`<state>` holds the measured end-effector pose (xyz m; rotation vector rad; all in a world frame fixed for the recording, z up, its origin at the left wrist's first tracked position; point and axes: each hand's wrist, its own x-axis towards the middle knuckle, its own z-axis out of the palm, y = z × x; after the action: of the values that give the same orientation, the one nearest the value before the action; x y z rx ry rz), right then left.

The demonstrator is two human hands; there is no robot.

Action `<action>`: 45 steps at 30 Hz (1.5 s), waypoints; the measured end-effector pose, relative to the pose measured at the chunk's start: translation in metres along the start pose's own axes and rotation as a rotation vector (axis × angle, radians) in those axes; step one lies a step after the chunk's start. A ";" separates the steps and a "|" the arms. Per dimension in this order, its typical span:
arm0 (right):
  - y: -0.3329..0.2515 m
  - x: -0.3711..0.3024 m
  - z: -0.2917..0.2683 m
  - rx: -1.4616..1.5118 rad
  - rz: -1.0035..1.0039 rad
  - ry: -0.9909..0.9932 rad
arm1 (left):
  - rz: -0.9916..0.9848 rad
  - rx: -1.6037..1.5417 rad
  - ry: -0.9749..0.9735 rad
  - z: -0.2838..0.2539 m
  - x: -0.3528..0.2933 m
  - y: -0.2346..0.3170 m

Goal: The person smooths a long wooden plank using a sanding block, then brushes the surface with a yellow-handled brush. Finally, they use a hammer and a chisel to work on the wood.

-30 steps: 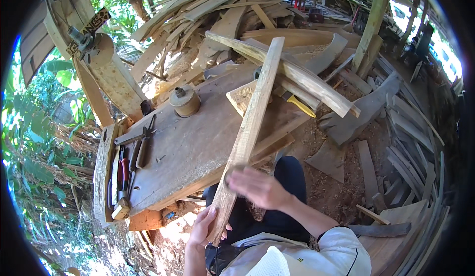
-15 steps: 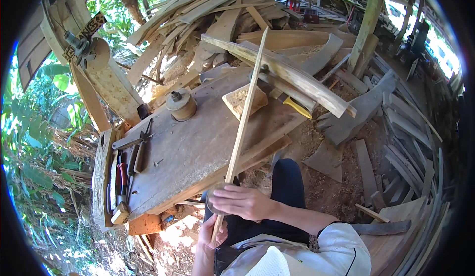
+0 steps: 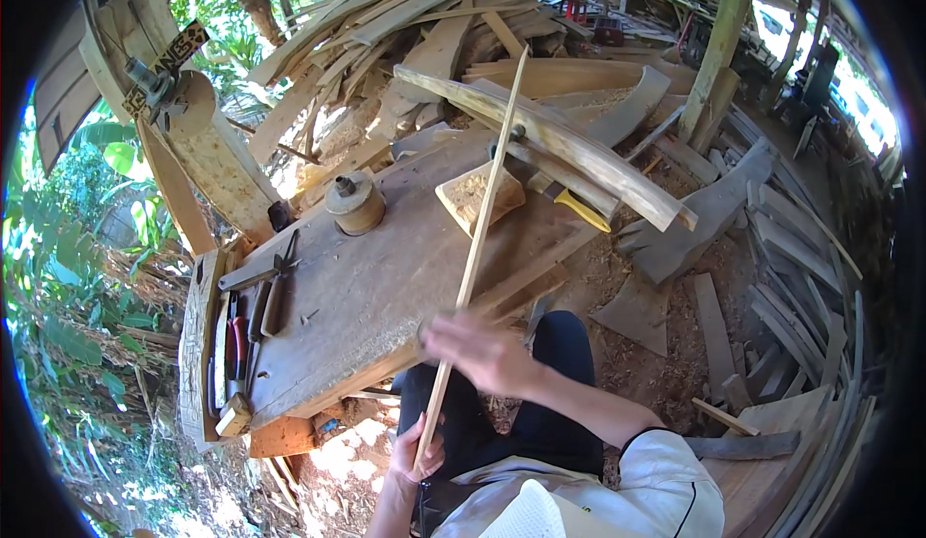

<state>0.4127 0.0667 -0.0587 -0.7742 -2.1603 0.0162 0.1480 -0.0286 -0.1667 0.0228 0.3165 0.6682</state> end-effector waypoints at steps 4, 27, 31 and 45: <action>-0.027 -0.006 0.017 0.088 -0.279 -0.107 | -0.017 -0.020 -0.080 -0.029 -0.017 0.002; 0.150 0.043 -0.045 -0.170 0.047 0.205 | 0.092 0.259 -0.003 -0.108 -0.171 0.025; 0.145 0.040 -0.051 -0.218 0.142 0.266 | 0.156 0.404 0.275 -0.109 -0.189 0.015; 0.120 0.044 -0.028 -0.400 0.083 0.389 | 0.127 1.291 0.591 -0.054 -0.154 0.037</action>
<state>0.4746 0.1807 -0.0408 -0.9991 -1.7765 -0.4974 -0.0039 -0.0984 -0.1700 1.0986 1.2843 0.4852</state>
